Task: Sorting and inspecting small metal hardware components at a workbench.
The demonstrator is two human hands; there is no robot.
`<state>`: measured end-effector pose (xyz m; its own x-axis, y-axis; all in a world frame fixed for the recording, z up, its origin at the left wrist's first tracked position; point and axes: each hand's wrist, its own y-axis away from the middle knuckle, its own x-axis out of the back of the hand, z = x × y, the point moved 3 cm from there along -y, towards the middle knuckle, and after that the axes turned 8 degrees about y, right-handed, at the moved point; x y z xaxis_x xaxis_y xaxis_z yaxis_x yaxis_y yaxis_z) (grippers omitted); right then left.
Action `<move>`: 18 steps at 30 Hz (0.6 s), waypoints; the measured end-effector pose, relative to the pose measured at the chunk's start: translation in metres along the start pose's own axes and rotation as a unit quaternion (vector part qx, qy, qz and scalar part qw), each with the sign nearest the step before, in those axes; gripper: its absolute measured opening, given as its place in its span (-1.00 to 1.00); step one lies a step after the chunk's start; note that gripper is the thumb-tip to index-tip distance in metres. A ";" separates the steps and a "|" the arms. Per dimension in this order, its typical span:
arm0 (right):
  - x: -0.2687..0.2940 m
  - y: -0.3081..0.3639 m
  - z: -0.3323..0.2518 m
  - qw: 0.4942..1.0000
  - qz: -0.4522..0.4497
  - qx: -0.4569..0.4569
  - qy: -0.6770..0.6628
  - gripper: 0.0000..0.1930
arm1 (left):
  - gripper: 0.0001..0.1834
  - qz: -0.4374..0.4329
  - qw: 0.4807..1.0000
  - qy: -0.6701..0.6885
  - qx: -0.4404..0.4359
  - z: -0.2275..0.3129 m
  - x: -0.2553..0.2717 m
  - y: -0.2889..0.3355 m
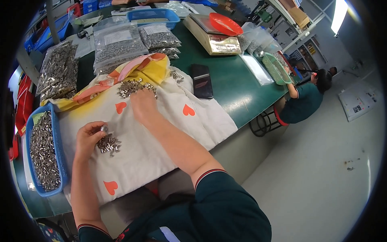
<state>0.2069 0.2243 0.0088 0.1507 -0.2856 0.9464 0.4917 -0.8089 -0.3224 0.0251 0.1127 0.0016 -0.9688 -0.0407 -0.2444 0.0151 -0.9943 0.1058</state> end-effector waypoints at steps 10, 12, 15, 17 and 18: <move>0.030 0.016 -0.047 0.862 -0.116 -0.006 -0.494 -0.92 | -0.69 0.009 0.999 0.043 -0.018 -0.005 0.009 -0.001; 0.029 0.021 -0.059 0.871 -0.092 0.067 -0.479 -0.90 | -0.71 -0.003 0.998 0.063 -0.022 -0.003 0.006 -0.002; 0.030 0.023 -0.062 0.868 -0.068 0.063 -0.488 -0.90 | -0.71 -0.010 0.996 0.081 -0.026 -0.004 0.009 -0.001; 0.032 0.022 -0.063 0.863 -0.076 0.056 -0.495 -0.90 | -0.71 -0.010 0.996 0.081 -0.024 -0.010 0.013 -0.002; 0.034 0.022 -0.064 0.873 -0.066 0.059 -0.480 -0.91 | -0.71 -0.010 0.996 0.081 -0.020 -0.011 0.014 -0.001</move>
<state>0.1677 0.1636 0.0323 0.7073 0.4134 0.5734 0.6351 -0.7278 -0.2587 0.0139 0.1122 -0.0128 -0.9167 -0.0332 -0.3983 0.0091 -0.9980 0.0623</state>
